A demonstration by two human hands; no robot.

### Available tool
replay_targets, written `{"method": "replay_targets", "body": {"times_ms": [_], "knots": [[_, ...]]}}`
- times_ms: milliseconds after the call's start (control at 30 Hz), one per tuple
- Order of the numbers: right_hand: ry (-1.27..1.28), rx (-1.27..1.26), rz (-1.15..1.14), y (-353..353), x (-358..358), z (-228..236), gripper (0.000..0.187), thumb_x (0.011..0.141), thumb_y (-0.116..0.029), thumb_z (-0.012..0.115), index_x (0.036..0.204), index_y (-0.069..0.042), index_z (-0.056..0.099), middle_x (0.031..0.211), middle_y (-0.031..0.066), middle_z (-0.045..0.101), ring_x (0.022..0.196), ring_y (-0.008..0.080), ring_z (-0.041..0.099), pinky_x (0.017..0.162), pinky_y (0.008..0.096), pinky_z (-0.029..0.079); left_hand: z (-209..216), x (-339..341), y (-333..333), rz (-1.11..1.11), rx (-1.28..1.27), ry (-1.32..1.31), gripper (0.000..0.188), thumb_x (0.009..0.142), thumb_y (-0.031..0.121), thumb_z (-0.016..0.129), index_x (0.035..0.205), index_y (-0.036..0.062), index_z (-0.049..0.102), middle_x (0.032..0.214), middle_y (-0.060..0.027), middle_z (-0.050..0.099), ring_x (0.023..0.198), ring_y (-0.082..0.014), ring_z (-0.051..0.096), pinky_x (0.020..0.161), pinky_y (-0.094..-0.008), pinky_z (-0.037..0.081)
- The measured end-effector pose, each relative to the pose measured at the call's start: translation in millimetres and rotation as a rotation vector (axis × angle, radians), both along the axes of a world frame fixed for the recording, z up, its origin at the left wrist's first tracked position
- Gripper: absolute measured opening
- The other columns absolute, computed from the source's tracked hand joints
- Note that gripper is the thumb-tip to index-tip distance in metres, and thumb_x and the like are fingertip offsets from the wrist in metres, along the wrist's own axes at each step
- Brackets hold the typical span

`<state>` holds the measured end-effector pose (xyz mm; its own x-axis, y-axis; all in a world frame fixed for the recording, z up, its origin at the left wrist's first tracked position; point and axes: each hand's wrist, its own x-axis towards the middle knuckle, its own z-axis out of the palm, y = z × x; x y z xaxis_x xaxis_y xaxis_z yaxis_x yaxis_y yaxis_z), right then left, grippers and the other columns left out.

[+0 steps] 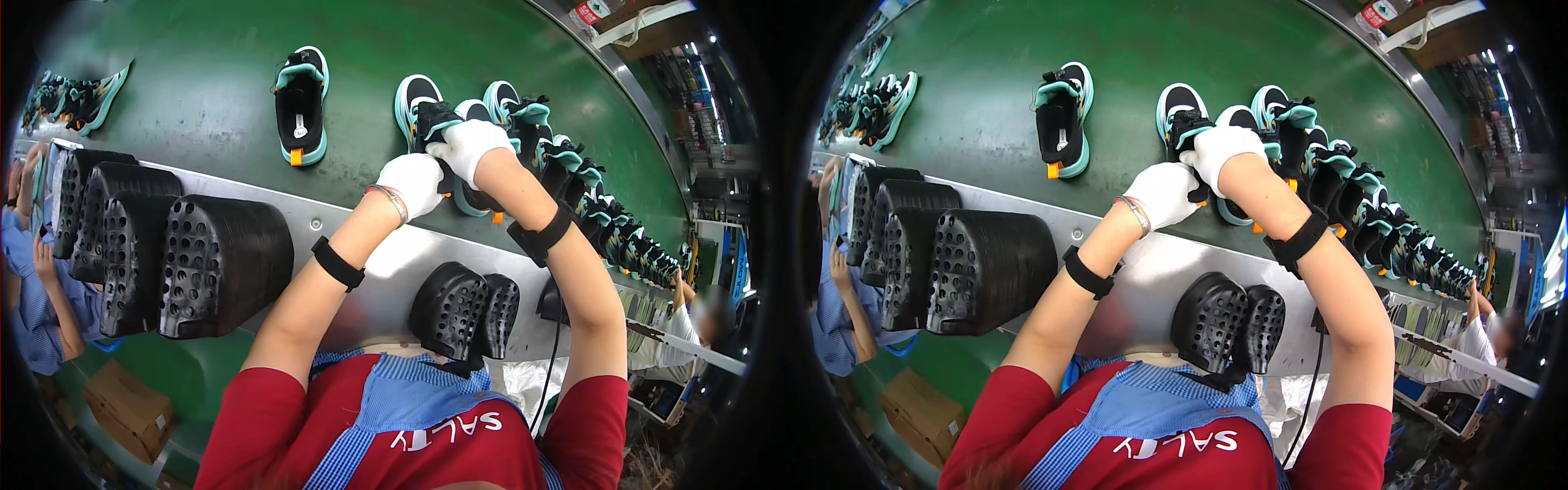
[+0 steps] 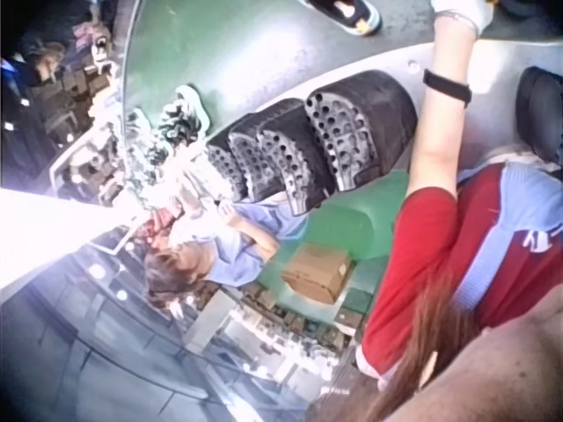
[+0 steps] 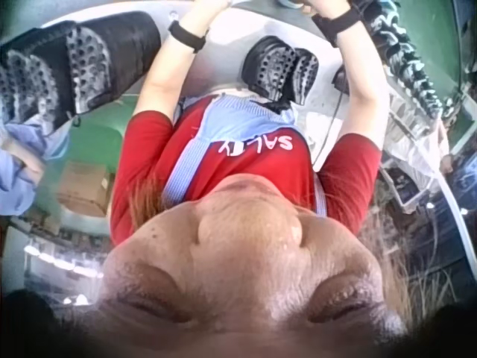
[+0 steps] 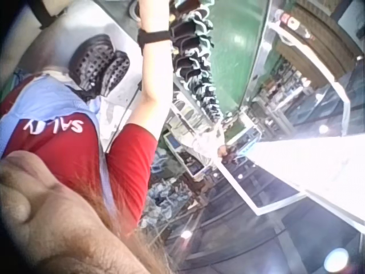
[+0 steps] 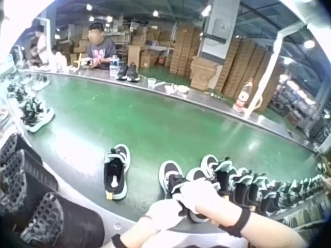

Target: Placing shoe soles into sneakers on a production assembly line.

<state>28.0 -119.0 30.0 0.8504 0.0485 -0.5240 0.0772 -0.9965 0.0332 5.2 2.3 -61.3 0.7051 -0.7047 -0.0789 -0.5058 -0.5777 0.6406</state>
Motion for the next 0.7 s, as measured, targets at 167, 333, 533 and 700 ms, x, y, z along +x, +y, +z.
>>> {"method": "replay_targets", "body": {"times_ms": [167, 333, 533, 700], "knots": [[-0.139, -0.087, 0.173, 7.2, 6.5, -10.5, 0.022, 0.084, -0.028, 0.057, 0.094, -0.014, 0.071, 0.094, 0.0131, 0.068, 0.09, 0.0308, 0.066, 0.078, 0.0398, 0.052, -3.2, 6.2, -1.5, -0.008, -0.04, -0.046, 0.021, 0.076, 0.027, 0.065, 0.078, 0.0069, 0.069, 0.079, -0.0171, 0.066, 0.076, -0.0347, 0.064, 0.073, -0.0431, 0.052], [-0.149, -0.032, 0.033, 22.9, 25.7, -17.3, 0.023, 0.081, -0.016, 0.06, 0.099, -0.007, 0.071, 0.105, 0.0149, 0.069, 0.097, 0.0314, 0.066, 0.082, 0.041, 0.051, 6.4, 14.3, -4.7, 0.034, 0.111, -0.104, 0.024, 0.076, 0.033, 0.064, 0.081, 0.0104, 0.07, 0.079, -0.0157, 0.068, 0.075, -0.0344, 0.065, 0.07, -0.0446, 0.053], [-0.153, 0.132, -0.091, 10.8, 0.3, 0.4, 0.031, 0.086, -0.031, 0.055, 0.104, -0.01, 0.07, 0.106, 0.0142, 0.068, 0.098, 0.0306, 0.065, 0.086, 0.0398, 0.05, 22.5, 9.7, -1.9, 0.028, 0.271, -0.105, 0.03, 0.075, 0.04, 0.065, 0.085, 0.0122, 0.072, 0.087, -0.0129, 0.069, 0.083, -0.0309, 0.066, 0.076, -0.0395, 0.053], [-0.372, 0.298, -0.027, -33.3, -76.8, 73.7, 0.035, 0.091, -0.041, 0.05, 0.096, -0.01, 0.066, 0.084, 0.0149, 0.066, 0.084, 0.0323, 0.064, 0.076, 0.0408, 0.048, 46.2, 8.5, -1.2, -0.007, 0.378, 0.039, 0.034, 0.078, 0.036, 0.061, 0.088, 0.0038, 0.07, 0.077, -0.0132, 0.068, 0.063, -0.024, 0.067, 0.066, -0.0349, 0.054]]}}
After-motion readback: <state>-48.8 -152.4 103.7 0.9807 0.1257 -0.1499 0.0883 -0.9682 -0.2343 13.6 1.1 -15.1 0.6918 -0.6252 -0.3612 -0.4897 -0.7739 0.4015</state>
